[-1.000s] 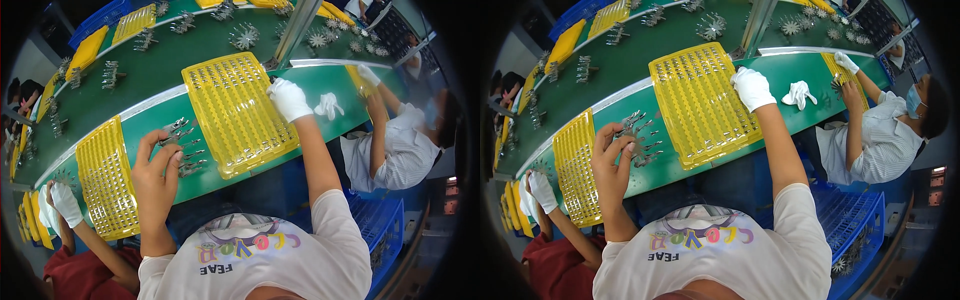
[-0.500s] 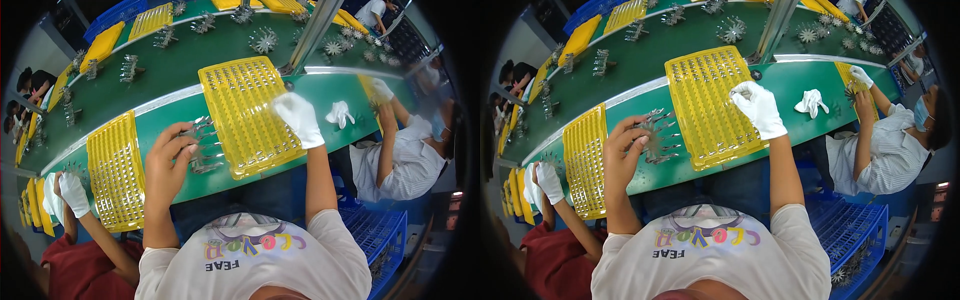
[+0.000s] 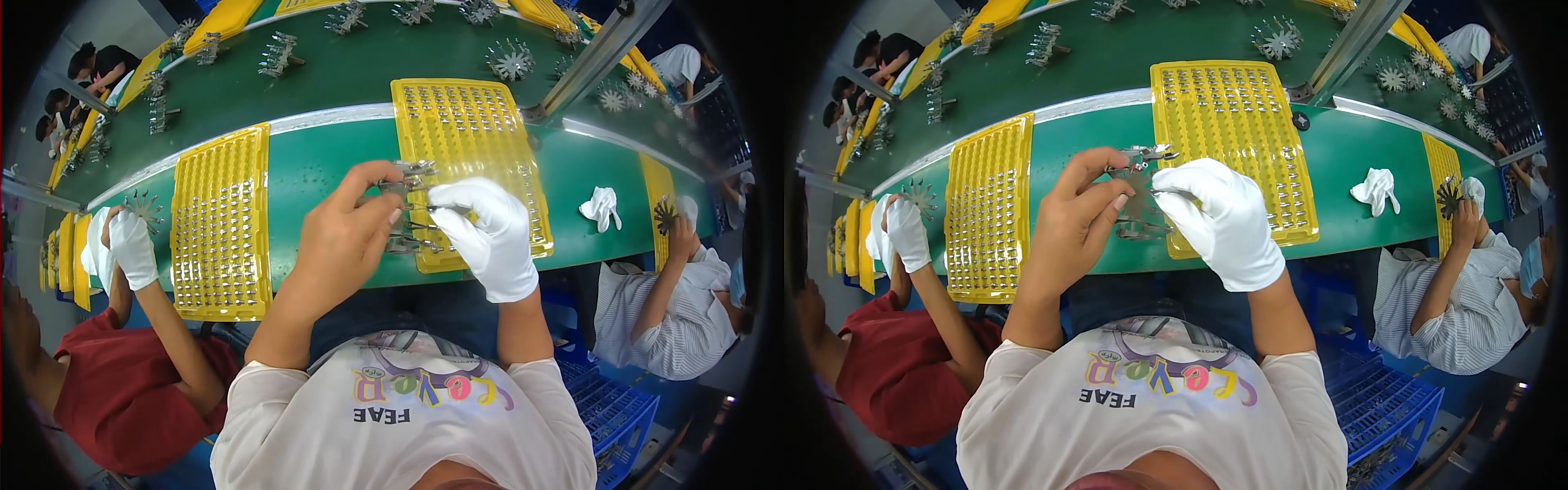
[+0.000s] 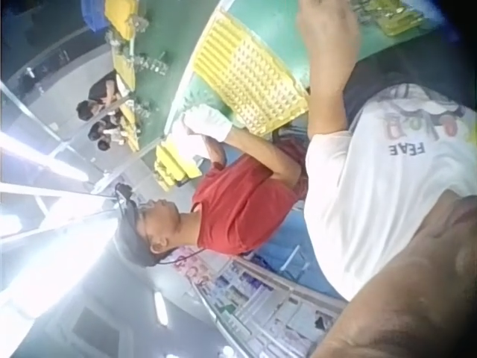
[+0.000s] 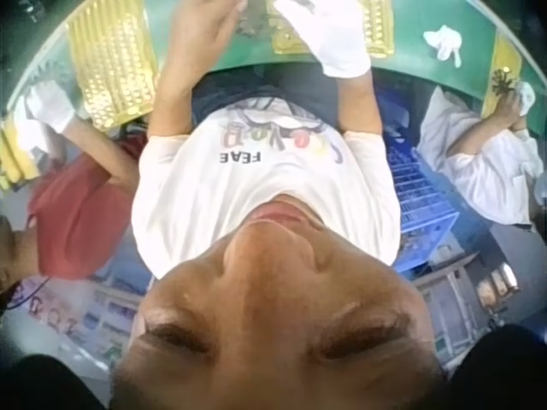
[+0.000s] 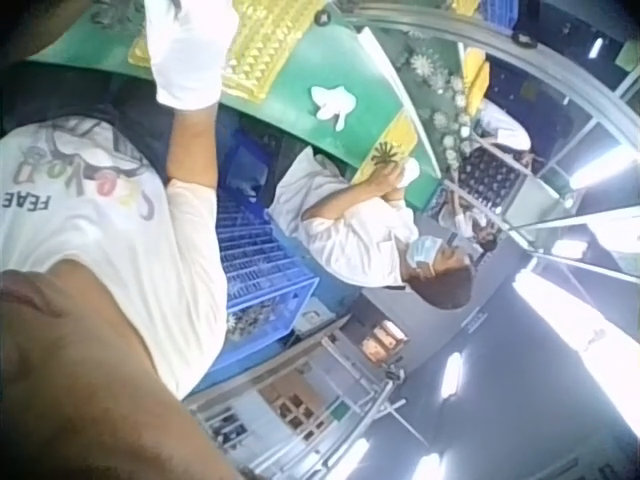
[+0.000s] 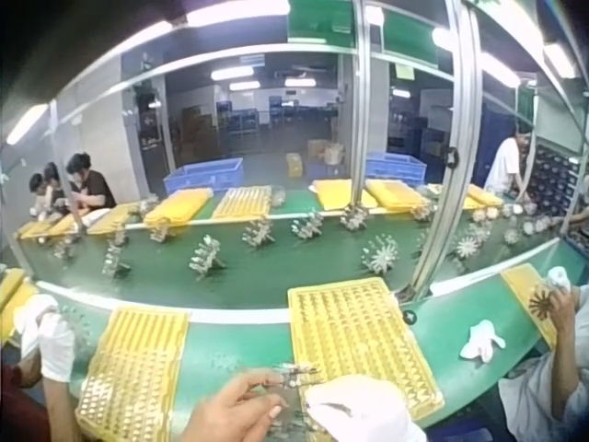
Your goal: The person assembles small flower-shaped metal components by hand on a factory production line.
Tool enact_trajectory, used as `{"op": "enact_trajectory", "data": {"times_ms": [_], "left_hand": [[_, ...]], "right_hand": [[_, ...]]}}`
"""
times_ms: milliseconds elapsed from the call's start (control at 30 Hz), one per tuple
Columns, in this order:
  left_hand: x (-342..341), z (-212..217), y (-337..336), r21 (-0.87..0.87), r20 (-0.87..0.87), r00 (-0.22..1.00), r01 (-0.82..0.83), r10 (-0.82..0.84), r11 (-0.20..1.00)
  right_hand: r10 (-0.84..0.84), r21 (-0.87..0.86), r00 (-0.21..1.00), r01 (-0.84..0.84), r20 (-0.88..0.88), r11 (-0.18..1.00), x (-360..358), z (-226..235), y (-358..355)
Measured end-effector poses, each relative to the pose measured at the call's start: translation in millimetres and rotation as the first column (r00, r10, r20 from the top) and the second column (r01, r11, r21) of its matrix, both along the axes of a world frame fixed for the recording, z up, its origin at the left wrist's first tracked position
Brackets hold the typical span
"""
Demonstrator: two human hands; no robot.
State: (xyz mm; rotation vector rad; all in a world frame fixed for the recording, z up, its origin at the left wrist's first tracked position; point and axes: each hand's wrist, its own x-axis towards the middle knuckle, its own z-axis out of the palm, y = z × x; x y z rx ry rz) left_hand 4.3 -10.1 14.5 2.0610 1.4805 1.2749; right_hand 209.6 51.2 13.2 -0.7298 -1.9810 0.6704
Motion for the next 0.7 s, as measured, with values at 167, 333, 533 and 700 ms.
{"op": "enact_trajectory", "data": {"times_ms": [167, 333, 533, 700], "left_hand": [[1.3, -0.5, -0.5, 0.083, -0.131, 0.99, -0.038, 0.049, 0.996], [2.2, -4.2, -0.7, 0.124, -0.148, 0.988, -0.026, 0.044, 0.992], [7.2, -3.9, -1.6, 0.097, -0.17, 0.984, -0.036, 0.052, 0.995], [13.4, -7.9, 1.2, 0.126, -0.227, 0.97, -0.062, 0.09, 0.99]], "right_hand": [[0.005, 0.016, 0.996, -0.006, 0.087, 1.0, -6.8, 0.6, -2.4], [0.007, 0.049, 0.993, -0.013, 0.117, 0.999, -9.4, 2.6, -4.9], [-0.034, 0.238, 0.976, -0.018, 0.215, 0.971, -10.3, -2.1, -7.1], [-0.115, 0.367, 0.953, 0.005, 0.281, 0.93, -13.5, 0.7, -12.2]]}}
